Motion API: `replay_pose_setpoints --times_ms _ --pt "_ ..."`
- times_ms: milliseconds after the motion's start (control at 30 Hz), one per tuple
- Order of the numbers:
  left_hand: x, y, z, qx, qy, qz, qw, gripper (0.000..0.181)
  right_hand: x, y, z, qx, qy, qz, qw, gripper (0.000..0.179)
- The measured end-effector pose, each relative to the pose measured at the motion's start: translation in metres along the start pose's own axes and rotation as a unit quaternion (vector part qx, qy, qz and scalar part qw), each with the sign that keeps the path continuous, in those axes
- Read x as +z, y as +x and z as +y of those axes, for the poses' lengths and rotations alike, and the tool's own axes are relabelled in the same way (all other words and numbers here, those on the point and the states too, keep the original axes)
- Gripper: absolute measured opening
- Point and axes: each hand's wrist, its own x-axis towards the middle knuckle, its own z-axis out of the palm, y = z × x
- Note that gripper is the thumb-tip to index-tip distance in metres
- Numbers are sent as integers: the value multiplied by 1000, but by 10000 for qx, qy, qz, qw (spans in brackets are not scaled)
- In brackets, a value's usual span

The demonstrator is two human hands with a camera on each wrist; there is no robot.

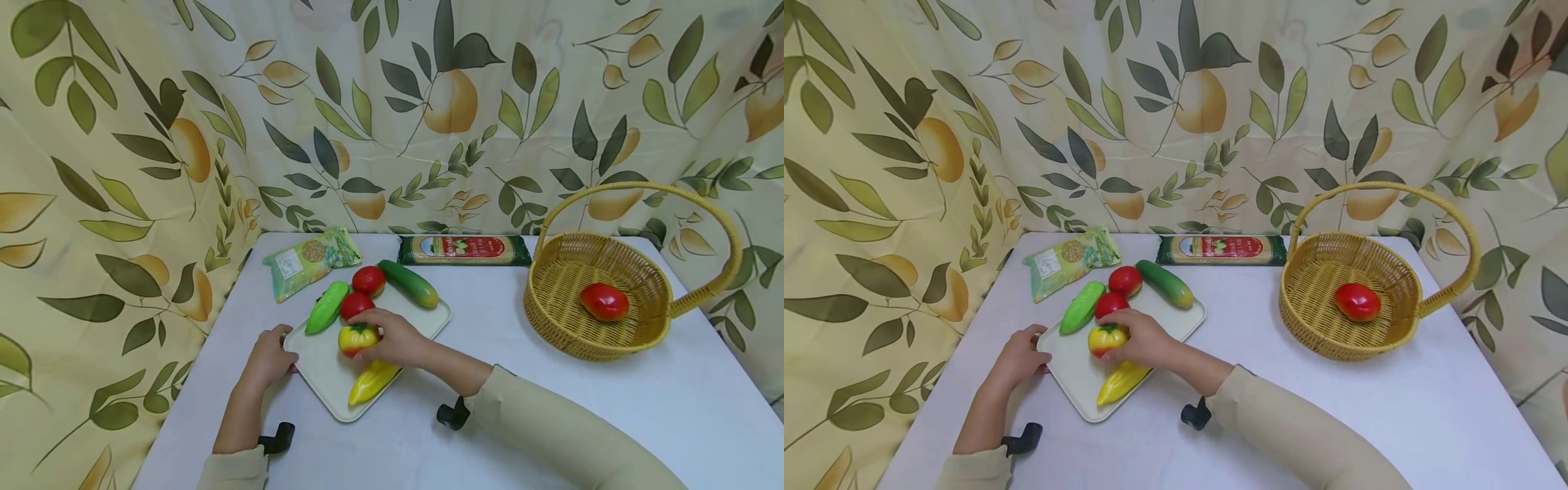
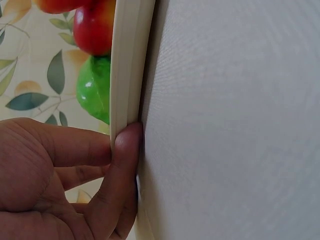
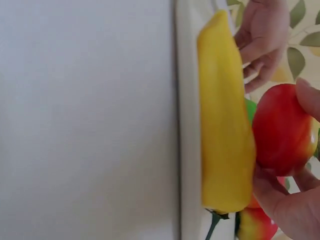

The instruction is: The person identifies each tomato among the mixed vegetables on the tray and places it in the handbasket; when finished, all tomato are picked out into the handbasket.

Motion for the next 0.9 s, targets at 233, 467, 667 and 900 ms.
replay_pose_setpoints --times_ms 233,467,667,900 --pt "1 1 0 -47 17 2 10000 57 -9 2 -3 262 642 87 9976 60" --pt "1 1 1 -85 12 -32 10000 57 -16 6 -8 417 1070 174 9932 60" --pt "0 0 1 -105 11 -54 9999 56 -23 8 -12 424 1355 163 9897 60" --pt "0 1 1 -66 -42 -23 10000 56 -29 7 -16 380 1644 202 9855 58"
